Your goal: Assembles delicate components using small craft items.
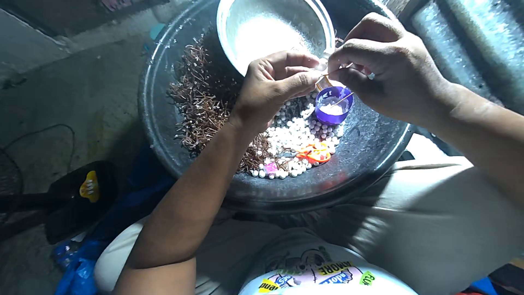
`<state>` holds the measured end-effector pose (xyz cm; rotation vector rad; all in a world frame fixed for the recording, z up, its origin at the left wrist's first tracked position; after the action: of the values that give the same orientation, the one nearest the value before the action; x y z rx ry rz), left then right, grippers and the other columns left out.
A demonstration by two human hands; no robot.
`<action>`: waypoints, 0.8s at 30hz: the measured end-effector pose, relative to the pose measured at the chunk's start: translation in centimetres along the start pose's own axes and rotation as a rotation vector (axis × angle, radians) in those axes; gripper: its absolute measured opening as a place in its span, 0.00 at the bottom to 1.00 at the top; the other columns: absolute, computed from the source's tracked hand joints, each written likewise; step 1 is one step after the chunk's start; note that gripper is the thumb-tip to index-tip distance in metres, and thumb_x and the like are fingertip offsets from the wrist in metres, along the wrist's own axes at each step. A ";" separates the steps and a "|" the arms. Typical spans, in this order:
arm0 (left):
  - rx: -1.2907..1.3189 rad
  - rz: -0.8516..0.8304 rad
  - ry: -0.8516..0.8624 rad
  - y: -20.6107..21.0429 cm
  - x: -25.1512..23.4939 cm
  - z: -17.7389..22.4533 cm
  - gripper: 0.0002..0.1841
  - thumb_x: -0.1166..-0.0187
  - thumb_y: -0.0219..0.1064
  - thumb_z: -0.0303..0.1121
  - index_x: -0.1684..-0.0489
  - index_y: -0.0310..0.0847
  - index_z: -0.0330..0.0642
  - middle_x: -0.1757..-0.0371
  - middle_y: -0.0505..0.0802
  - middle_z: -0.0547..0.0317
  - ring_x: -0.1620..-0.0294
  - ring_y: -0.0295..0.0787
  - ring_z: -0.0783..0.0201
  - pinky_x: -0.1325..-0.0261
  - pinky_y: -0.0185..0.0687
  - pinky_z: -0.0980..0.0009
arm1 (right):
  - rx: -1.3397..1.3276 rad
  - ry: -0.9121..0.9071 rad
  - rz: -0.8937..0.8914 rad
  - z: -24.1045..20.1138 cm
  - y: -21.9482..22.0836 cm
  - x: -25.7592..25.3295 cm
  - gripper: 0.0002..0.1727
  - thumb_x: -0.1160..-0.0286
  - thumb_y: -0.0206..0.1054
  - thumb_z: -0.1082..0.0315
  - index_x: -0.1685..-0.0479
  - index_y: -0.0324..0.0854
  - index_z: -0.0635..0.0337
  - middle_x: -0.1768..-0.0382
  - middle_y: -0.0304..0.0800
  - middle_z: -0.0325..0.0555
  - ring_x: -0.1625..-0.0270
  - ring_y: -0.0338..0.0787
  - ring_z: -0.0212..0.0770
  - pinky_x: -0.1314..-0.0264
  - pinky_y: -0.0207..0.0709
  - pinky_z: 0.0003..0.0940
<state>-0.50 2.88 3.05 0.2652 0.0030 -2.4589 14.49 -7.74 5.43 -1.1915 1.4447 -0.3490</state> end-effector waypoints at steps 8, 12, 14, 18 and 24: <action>-0.020 0.018 0.012 -0.1 0.0 0.0 0.09 0.28 0.68 0.14 0.62 0.86 0.39 0.66 0.95 0.66 0.64 0.94 0.73 0.52 0.92 0.75 | 0.009 0.002 0.007 0.0 0.0 0.0 0.11 0.15 0.58 0.69 0.54 0.88 0.60 0.56 0.78 0.49 0.55 0.79 0.35 0.54 0.72 0.25; -0.003 0.040 -0.017 0.0 0.0 0.0 0.07 0.23 0.67 0.17 0.64 0.86 0.39 0.69 0.95 0.65 0.67 0.94 0.73 0.55 0.93 0.75 | 0.016 -0.010 0.014 -0.3 0.0 0.0 0.11 0.15 0.58 0.70 0.54 0.87 0.61 0.56 0.78 0.50 0.54 0.79 0.36 0.52 0.72 0.25; -0.009 0.040 -0.025 0.1 0.0 0.0 0.07 0.21 0.66 0.18 0.64 0.85 0.39 0.70 0.94 0.65 0.68 0.94 0.73 0.56 0.93 0.75 | 0.025 -0.015 0.015 -0.4 0.0 -0.1 0.11 0.15 0.57 0.71 0.55 0.87 0.61 0.55 0.79 0.51 0.54 0.79 0.37 0.51 0.72 0.26; -0.033 0.051 -0.044 0.2 0.0 0.0 0.07 0.19 0.65 0.20 0.65 0.85 0.40 0.71 0.94 0.66 0.69 0.94 0.73 0.58 0.93 0.76 | 0.031 -0.018 0.006 -0.4 0.1 -0.1 0.12 0.15 0.57 0.71 0.55 0.87 0.61 0.56 0.79 0.51 0.54 0.80 0.38 0.51 0.73 0.28; -0.100 0.005 0.041 -0.3 -0.1 0.3 0.10 0.26 0.70 0.17 0.53 0.84 0.40 0.63 0.95 0.69 0.62 0.93 0.76 0.52 0.91 0.77 | 0.011 -0.003 -0.002 -0.1 0.1 -0.2 0.11 0.16 0.57 0.70 0.54 0.86 0.61 0.55 0.79 0.52 0.55 0.81 0.39 0.53 0.75 0.30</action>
<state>-0.65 3.16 3.37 0.2720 0.1420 -2.4391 14.30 -7.61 5.51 -1.1843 1.4379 -0.3557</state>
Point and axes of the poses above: each hand's wrist, its own x-axis away from the middle knuckle, its own y-axis out of the palm, z = x × y, the point moved 4 cm from there along -x, towards the middle knuckle
